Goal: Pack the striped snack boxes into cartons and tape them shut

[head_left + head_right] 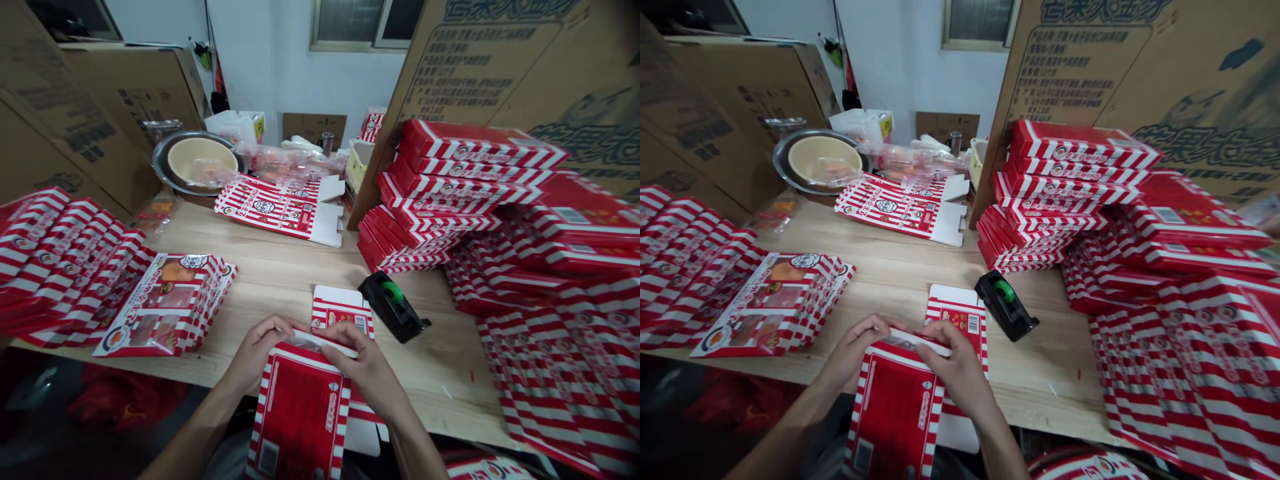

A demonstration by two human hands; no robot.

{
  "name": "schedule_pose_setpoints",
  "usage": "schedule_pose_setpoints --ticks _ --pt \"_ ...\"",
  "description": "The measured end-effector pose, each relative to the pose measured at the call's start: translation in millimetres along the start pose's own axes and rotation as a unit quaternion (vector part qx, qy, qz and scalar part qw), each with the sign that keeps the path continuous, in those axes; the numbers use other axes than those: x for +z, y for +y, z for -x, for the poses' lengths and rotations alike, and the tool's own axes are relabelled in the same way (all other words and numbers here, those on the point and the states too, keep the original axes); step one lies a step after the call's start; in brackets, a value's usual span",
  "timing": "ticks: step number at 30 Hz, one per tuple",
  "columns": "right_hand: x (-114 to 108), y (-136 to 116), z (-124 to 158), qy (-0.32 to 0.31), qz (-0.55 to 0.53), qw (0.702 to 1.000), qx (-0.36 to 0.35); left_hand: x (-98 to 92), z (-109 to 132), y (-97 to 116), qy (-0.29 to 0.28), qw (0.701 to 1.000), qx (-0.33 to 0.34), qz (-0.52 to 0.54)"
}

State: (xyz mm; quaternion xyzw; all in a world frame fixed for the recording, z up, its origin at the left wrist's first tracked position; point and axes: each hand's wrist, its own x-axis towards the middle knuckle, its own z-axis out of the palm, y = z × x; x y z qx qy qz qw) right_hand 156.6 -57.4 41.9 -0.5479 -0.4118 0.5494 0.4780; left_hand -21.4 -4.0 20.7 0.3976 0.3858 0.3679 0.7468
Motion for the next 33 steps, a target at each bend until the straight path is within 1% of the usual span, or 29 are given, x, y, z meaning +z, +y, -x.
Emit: schedule_pose_setpoints --ticks 3,6,9,12,13,15,16,18,20,21,23,26,28,30,31,32,33 --pt "2 -4 -3 0.011 0.041 0.999 0.028 1.8 1 2 0.001 0.999 0.0 0.041" --pt "3 -1 -3 0.03 0.032 0.998 0.042 1.9 4 -1 0.025 0.998 -0.006 0.051" --pt "3 3 -2 0.014 0.003 0.999 0.04 -1.7 6 -7 0.038 0.999 0.017 0.01" --pt "-2 5 -2 -0.01 -0.012 0.999 0.043 -8.3 7 -12 0.014 0.997 0.056 -0.052" --pt "-3 5 -2 -0.02 -0.013 0.999 0.043 -10.0 7 -12 0.004 0.996 0.052 -0.073" --pt "-5 5 -3 -0.034 -0.004 0.999 0.037 -10.7 6 -12 -0.016 0.994 0.021 -0.107" --pt "-6 4 -4 -0.032 0.012 0.999 0.028 -9.5 6 -12 -0.018 0.993 0.004 -0.116" --pt "-4 5 -5 -0.012 0.078 0.997 0.001 -4.9 4 -10 0.001 0.993 -0.012 -0.119" --pt "0 6 -6 0.007 0.152 0.988 -0.027 -0.5 3 -9 0.027 0.993 -0.003 -0.117" --pt "2 6 -6 0.007 0.174 0.984 -0.037 0.5 3 -9 0.029 0.993 0.0 -0.117" --pt "3 7 -4 -0.015 0.169 0.984 -0.059 -1.4 6 -10 0.006 0.993 0.003 -0.12" --pt "0 3 4 -0.086 0.115 0.986 -0.081 -11.7 13 -16 -0.04 0.992 0.024 -0.117" --pt "-5 -3 10 -0.136 0.091 0.984 -0.072 -17.9 16 -20 -0.056 0.992 0.043 -0.102" --pt "-11 -7 14 -0.171 0.084 0.98 -0.049 -19.3 18 -23 -0.063 0.993 0.046 -0.093" --pt "-13 -8 16 -0.18 0.082 0.979 -0.04 -17.9 19 -24 -0.064 0.993 0.045 -0.092" --pt "-15 -8 17 -0.174 0.074 0.981 -0.033 -15.4 19 -24 -0.064 0.992 0.044 -0.096" --pt "-16 -6 17 -0.155 0.06 0.986 -0.028 -12.2 19 -24 -0.062 0.992 0.042 -0.103"
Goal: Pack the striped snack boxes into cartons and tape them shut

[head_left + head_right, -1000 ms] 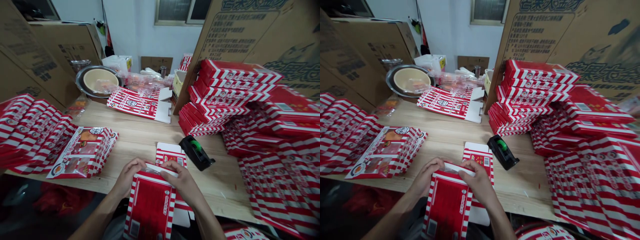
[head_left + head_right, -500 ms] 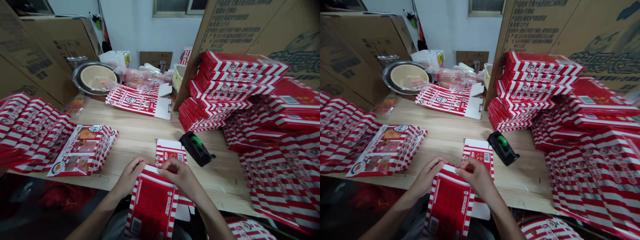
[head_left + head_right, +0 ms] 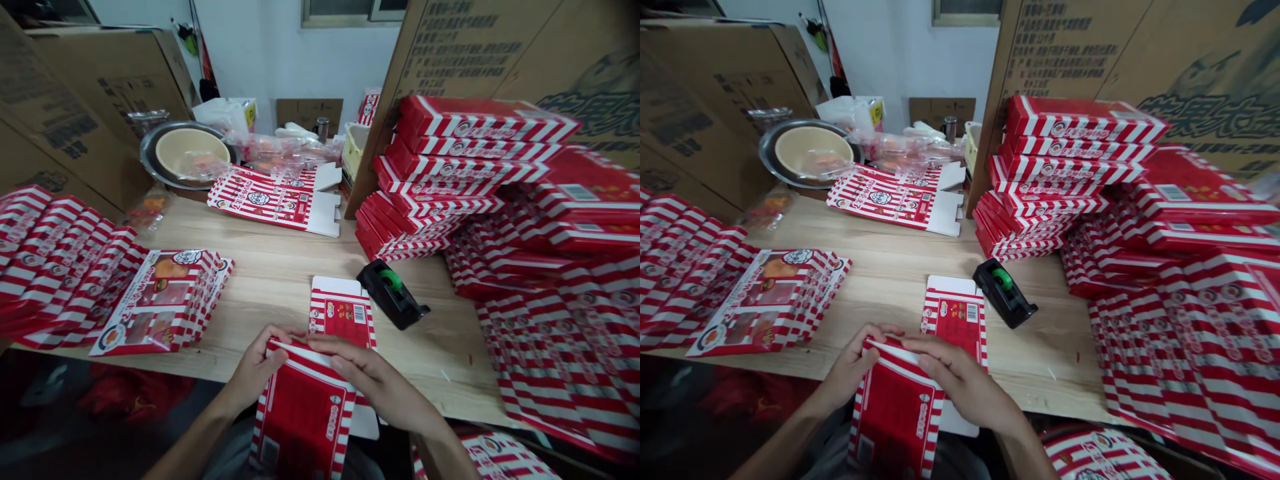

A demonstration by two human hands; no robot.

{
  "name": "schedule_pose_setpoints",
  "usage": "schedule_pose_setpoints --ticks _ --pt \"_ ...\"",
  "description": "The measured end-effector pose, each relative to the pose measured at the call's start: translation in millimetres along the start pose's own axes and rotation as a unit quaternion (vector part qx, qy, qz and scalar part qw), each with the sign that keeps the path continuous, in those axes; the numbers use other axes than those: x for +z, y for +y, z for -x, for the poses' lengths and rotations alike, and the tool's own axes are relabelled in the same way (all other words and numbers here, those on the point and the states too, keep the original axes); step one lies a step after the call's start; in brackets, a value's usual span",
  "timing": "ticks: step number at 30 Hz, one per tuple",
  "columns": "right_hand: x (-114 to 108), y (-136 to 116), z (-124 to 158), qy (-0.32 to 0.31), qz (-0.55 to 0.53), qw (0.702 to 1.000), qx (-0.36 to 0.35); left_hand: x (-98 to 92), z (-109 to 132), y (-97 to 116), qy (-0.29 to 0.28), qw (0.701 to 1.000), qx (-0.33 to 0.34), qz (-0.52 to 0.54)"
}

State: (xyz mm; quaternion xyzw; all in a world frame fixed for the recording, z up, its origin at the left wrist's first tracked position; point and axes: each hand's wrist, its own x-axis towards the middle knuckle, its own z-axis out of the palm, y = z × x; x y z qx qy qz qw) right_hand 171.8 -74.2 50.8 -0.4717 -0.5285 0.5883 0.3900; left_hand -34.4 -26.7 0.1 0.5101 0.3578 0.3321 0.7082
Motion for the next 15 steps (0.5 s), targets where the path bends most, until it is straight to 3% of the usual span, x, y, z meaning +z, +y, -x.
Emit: schedule_pose_setpoints --ticks 5,11,15 --pt "8 17 4 0.167 -0.092 0.982 -0.007 11.2 0 2 0.024 0.999 -0.007 -0.046" --pt "9 27 23 0.166 -0.155 0.974 0.024 10.9 0 -2 0.0 0.999 0.007 -0.05" --pt "3 31 25 0.181 -0.242 0.951 0.066 15.2 -4 -3 -0.03 0.999 0.023 -0.039"
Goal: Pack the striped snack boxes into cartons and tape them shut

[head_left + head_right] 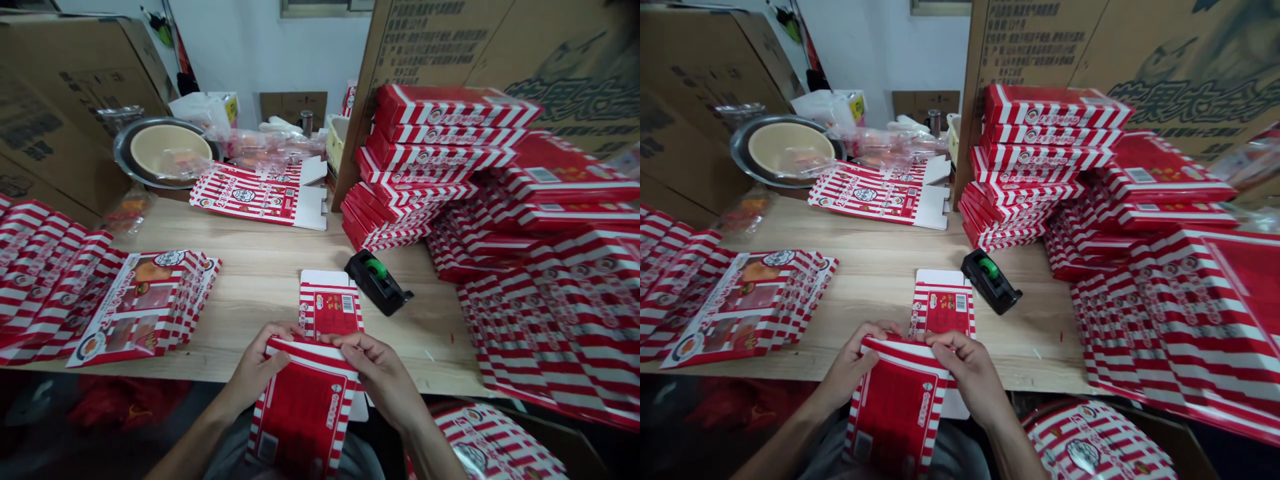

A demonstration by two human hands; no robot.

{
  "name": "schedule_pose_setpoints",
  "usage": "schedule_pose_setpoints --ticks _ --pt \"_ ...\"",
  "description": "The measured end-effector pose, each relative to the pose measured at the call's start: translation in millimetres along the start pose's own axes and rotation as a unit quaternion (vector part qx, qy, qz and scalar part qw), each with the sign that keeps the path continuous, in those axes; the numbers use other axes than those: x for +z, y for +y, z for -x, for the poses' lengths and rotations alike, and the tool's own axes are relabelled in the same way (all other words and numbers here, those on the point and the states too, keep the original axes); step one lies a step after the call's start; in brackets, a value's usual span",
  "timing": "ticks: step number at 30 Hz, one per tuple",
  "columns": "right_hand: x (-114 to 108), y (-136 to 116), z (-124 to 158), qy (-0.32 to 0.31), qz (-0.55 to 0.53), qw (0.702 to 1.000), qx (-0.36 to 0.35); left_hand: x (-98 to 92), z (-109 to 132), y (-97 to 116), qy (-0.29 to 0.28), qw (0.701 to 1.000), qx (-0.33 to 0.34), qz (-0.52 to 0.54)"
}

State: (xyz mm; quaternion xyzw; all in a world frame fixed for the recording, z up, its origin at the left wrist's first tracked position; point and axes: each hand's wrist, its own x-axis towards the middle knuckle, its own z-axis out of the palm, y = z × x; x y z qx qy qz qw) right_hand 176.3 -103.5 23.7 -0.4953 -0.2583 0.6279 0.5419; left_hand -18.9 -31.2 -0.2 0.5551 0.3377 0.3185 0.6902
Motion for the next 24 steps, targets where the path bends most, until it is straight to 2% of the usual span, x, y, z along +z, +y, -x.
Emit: schedule_pose_setpoints --ticks 3,6,8,13,18,24 --pt "-3 -2 1 0.0 0.027 0.999 -0.019 4.0 -2 3 0.017 1.0 -0.016 -0.011" --pt "-5 -5 6 -0.045 0.074 0.995 -0.043 6.1 -2 7 0.026 0.999 -0.012 -0.033" --pt "-6 -5 10 -0.067 0.079 0.994 -0.033 7.0 -1 7 0.023 0.999 -0.002 -0.041" --pt "-7 -2 11 -0.001 0.015 1.0 0.013 9.1 0 4 0.005 0.999 0.012 -0.033" --pt "-5 -5 17 -0.043 0.067 0.995 -0.054 7.4 -1 3 0.005 0.999 0.004 -0.04" --pt "-12 3 27 -0.022 0.128 0.988 -0.088 6.1 -5 3 -0.02 1.0 0.006 -0.01"
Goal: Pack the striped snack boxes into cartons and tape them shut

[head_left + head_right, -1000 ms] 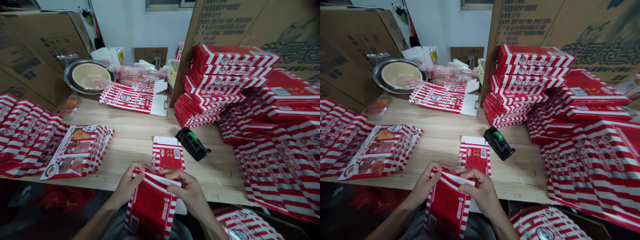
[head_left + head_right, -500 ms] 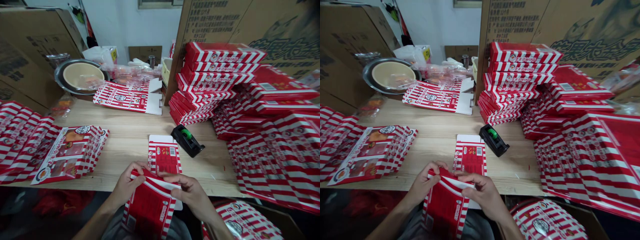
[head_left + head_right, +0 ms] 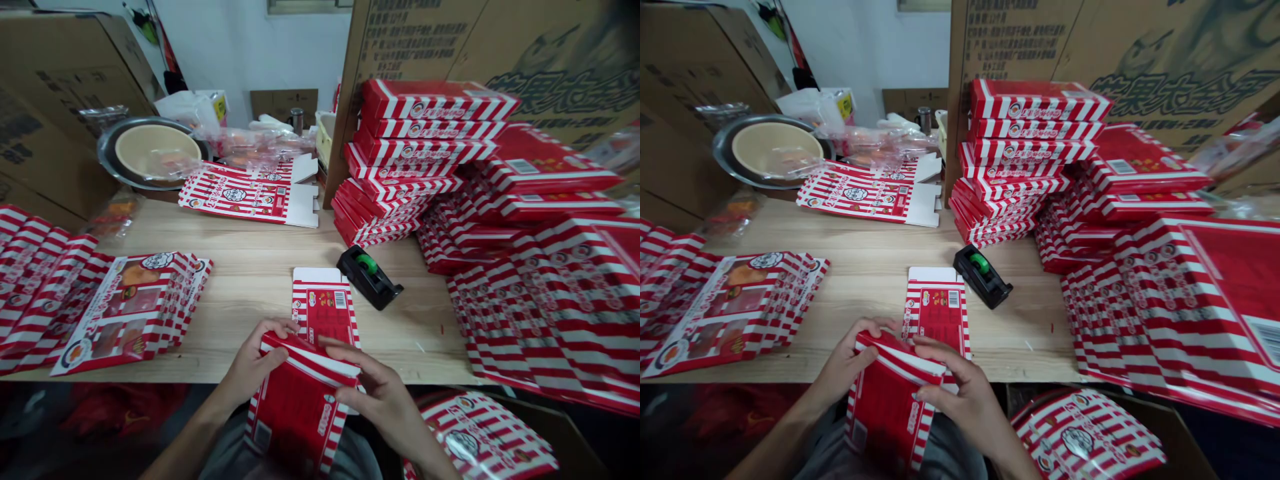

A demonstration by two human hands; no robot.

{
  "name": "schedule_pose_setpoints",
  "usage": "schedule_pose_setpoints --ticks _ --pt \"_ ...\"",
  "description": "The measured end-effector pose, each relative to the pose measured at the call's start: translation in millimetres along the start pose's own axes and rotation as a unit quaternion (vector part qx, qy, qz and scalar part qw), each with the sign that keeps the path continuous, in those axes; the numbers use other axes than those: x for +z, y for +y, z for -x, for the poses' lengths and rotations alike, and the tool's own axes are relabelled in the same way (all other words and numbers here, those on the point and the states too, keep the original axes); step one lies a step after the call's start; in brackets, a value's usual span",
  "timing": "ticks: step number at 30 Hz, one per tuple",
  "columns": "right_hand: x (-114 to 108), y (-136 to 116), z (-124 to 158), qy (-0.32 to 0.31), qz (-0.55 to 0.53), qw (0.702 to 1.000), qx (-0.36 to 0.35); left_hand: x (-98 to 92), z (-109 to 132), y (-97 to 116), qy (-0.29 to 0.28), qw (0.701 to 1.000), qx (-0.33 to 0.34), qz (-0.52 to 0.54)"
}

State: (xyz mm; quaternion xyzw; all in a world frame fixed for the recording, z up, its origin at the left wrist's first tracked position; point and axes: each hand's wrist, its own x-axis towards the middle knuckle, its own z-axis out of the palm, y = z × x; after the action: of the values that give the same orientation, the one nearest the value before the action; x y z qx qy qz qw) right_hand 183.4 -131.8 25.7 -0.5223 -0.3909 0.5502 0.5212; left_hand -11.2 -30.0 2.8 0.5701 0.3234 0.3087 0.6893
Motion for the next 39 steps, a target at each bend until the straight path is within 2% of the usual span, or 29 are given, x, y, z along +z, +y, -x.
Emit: schedule_pose_setpoints --ticks 7,11,14,16,20,23,25,29,31,35,39 --pt "-4 10 2 0.061 0.014 0.997 -0.034 3.1 -4 -1 0.001 1.0 -0.001 0.005" --pt "1 0 3 0.032 0.068 0.993 -0.087 1.4 -2 0 0.016 1.0 0.005 -0.003" --pt "-2 -5 8 -0.005 0.159 0.976 -0.148 1.7 1 1 0.006 0.999 0.017 -0.029" --pt "-5 -6 11 0.004 0.21 0.965 -0.16 4.0 1 1 -0.009 0.999 0.023 -0.048" --pt "-9 -4 15 0.052 0.185 0.978 -0.078 11.0 -3 0 -0.027 0.997 0.009 -0.079" --pt "-11 -4 15 0.047 0.131 0.99 -0.028 15.4 -5 0 -0.009 0.996 -0.01 -0.089" --pt "-14 -6 16 0.013 0.104 0.994 -0.012 17.3 -3 1 0.001 0.996 -0.013 -0.091" --pt "-25 -10 16 -0.101 0.012 0.995 0.019 19.2 2 3 -0.015 0.995 0.013 -0.099" --pt "-29 -12 15 -0.114 -0.017 0.993 0.033 19.1 5 3 -0.028 0.993 0.029 -0.109" --pt "-30 -12 14 -0.075 0.015 0.997 0.022 17.5 6 3 -0.036 0.994 0.017 -0.103" --pt "-19 -7 21 -0.116 0.047 0.992 -0.032 16.3 6 3 -0.02 0.994 0.015 -0.102"
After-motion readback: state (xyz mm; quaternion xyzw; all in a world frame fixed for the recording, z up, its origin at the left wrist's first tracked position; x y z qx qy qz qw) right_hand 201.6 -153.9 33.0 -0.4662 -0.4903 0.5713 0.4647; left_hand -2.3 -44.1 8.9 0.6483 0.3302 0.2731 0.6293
